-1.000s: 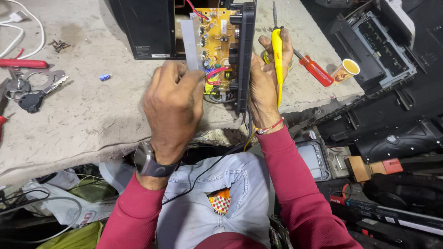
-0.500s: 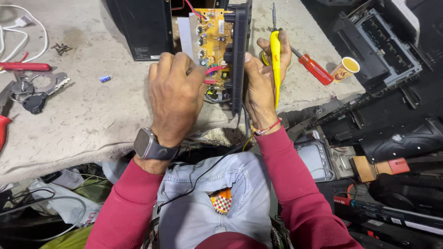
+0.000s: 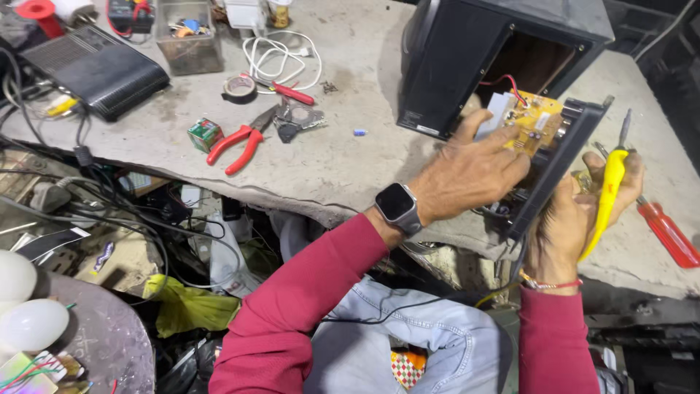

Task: The person opens a battery charger, removes and replaces batteries, then closes the unit. The person then uses a soldering iron to work on a green circuit board, applying heat to specific points on the board.

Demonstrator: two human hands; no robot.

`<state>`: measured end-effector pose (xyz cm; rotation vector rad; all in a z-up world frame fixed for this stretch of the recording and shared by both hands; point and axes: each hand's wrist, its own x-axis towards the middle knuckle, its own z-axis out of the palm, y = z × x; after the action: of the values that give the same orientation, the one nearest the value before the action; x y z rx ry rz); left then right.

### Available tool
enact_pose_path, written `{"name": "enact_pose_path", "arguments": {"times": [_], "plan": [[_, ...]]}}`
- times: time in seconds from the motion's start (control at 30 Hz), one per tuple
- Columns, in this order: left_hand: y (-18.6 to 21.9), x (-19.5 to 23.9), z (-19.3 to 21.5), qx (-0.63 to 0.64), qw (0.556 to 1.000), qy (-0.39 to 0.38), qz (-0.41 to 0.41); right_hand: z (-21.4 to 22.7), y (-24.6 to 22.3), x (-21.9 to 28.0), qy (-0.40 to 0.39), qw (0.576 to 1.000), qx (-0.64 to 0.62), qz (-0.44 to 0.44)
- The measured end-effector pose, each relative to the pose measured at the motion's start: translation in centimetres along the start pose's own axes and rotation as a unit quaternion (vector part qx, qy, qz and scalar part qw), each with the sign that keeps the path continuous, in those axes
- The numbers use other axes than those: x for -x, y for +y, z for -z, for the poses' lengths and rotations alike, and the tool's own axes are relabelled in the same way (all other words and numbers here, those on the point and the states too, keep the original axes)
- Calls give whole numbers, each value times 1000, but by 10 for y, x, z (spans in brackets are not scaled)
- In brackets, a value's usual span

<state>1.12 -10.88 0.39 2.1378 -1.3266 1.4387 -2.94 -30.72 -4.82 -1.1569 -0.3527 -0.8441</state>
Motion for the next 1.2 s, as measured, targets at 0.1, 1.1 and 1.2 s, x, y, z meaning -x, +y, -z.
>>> {"name": "enact_pose_path", "arguments": {"times": [0.1, 1.1, 1.2], "plan": [[5, 3, 3, 2, 1000, -4, 13, -7, -7, 3, 43, 998, 27, -24], [-33, 68, 14, 629, 574, -21, 524, -80, -116, 44, -32, 996, 66, 48], [-30, 88, 16, 666, 523, -3, 532, -68, -101, 58, 38, 993, 96, 47]]}}
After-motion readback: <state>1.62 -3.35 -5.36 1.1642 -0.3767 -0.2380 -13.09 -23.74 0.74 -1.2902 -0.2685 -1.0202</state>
